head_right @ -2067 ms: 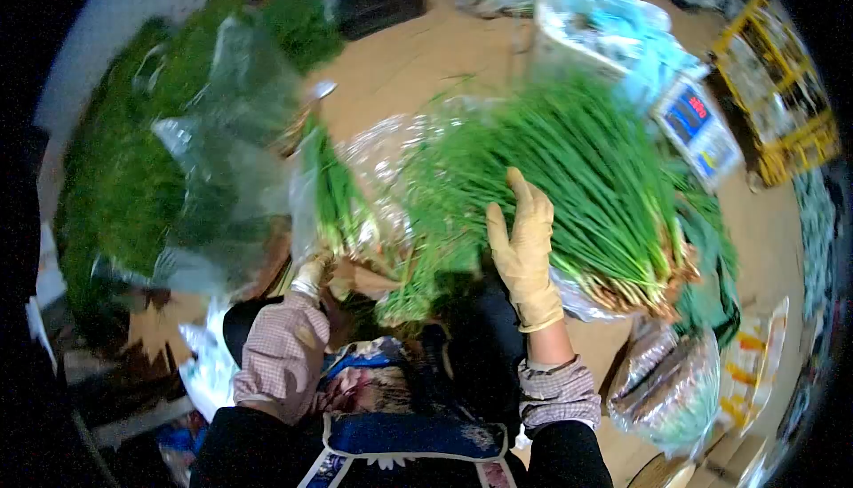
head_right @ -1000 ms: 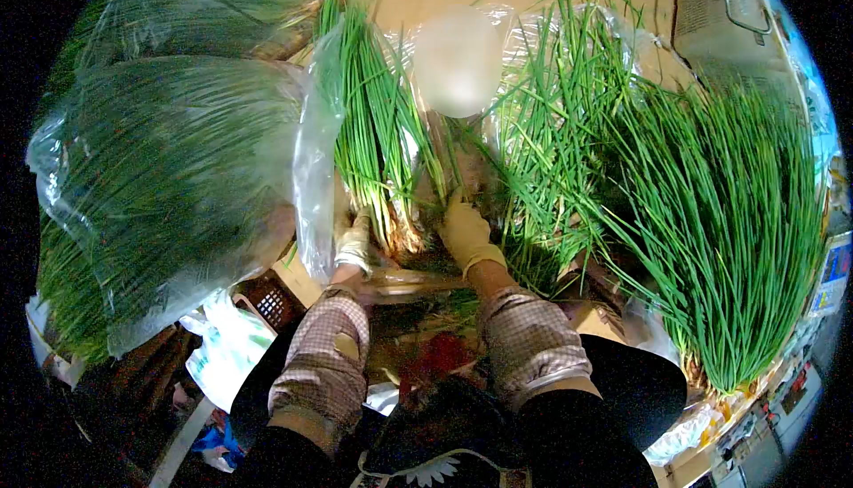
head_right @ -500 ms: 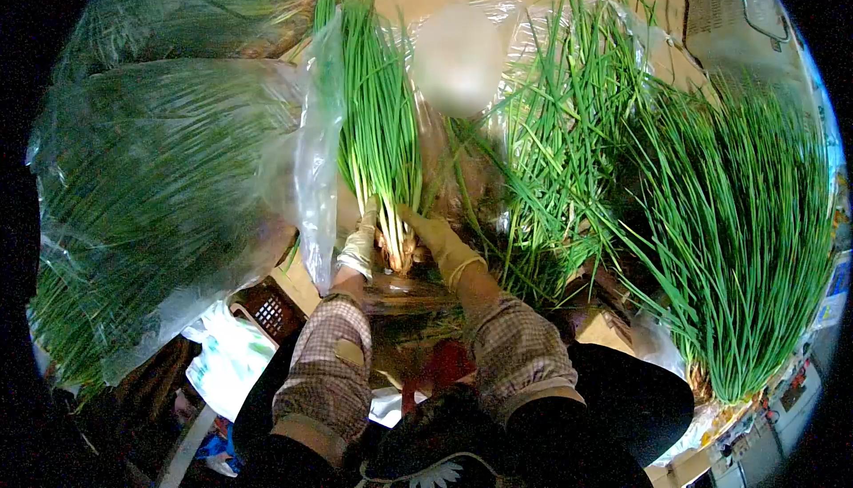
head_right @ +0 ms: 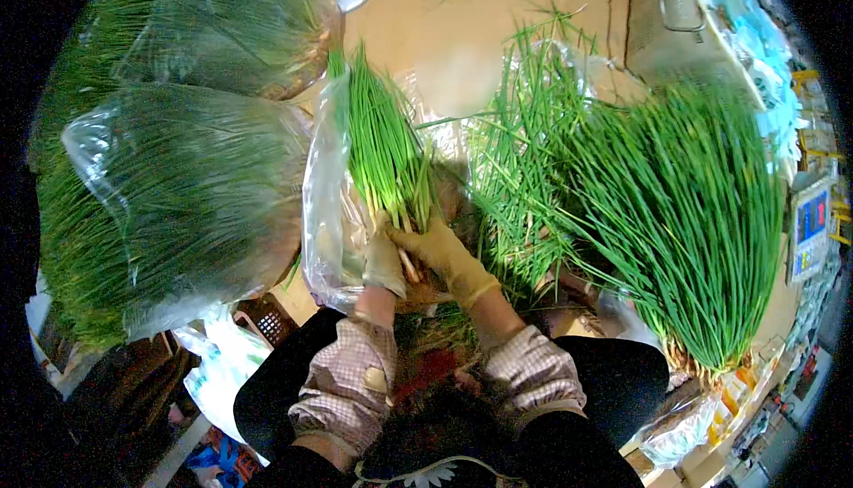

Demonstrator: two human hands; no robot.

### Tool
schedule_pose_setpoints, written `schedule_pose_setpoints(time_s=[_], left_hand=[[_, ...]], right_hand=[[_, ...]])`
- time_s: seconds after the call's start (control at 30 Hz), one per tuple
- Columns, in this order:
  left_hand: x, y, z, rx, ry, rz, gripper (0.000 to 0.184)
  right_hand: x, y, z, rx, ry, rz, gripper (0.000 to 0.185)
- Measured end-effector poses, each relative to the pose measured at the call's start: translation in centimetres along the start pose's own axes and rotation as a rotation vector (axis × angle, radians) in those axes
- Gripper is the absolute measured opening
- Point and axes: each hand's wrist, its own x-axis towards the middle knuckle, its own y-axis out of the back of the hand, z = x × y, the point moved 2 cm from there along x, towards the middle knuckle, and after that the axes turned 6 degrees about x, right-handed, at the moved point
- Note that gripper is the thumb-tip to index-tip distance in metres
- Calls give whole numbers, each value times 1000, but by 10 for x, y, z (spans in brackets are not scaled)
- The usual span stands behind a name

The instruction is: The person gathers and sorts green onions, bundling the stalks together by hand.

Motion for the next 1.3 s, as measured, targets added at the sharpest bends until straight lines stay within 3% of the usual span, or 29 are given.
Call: schedule_pose_setpoints(time_s=[0.03,0.07,0.1,0.17,0.2,0.23,0.27,0.3,0.37,0.4,0.43,0.5,0.6,0.63,0.7,0.77,0.8,0.93,1.0,1.1,1.17,1.2,1.23,1.3], left_hand=[[-14,-6,0,65,-33,66,47],[-21,-11,-11,-105,-56,59,43],[-49,-17,-2,259,-325,133,40],[-69,-14,-7,610,-416,3,39],[-77,-15,-16,885,-500,165,41],[-70,-4,-41,986,-708,182,43],[-45,18,-76,762,-447,125,43],[-44,25,-84,648,-323,86,43],[-65,31,-80,513,-66,-6,45],[-79,29,-76,490,64,-75,47],[-82,32,-83,487,51,-81,47],[-87,35,-99,339,39,-90,41],[-142,20,-63,90,192,-229,33],[-149,18,-61,-49,297,-257,34],[-155,23,-56,137,110,-363,35],[-170,19,-50,-2,309,-465,42],[-174,19,-52,-2,300,-476,42],[-195,33,-67,281,-149,-585,38],[-202,35,-67,347,-275,-611,39],[-259,28,-35,129,-135,-636,44],[-246,35,-42,115,-159,-721,44],[-252,37,-40,43,24,-737,44],[-256,38,-39,-29,207,-748,44],[-256,42,-36,-17,118,-816,43]], right_hand=[[-20,-1,-10,-89,86,105,80],[-38,-2,-16,-177,171,211,84],[-54,-3,-15,-187,191,215,84],[-90,-3,-13,-144,407,317,79],[-94,0,3,-38,309,317,73],[-105,1,7,-46,324,314,73],[-114,1,12,119,172,195,83],[-124,-1,21,283,14,73,92],[-129,2,53,349,13,60,87],[-118,12,82,360,-48,134,71],[-123,10,81,370,-106,210,54],[-145,6,79,466,-87,139,52],[-172,-4,73,-18,340,244,57],[-180,-9,72,158,391,179,56],[-203,-13,58,214,360,172,57],[-207,0,61,242,322,125,57],[-212,1,57,275,267,75,57],[-237,-6,57,208,328,-37,58],[-239,-9,61,-929,827,343,61],[-252,-27,61,-1479,1199,716,64],[-291,-46,22,-234,866,235,73],[-301,-51,5,-433,757,238,81],[-302,-52,9,-437,763,234,81],[-313,-57,14,-932,1098,416,82]])
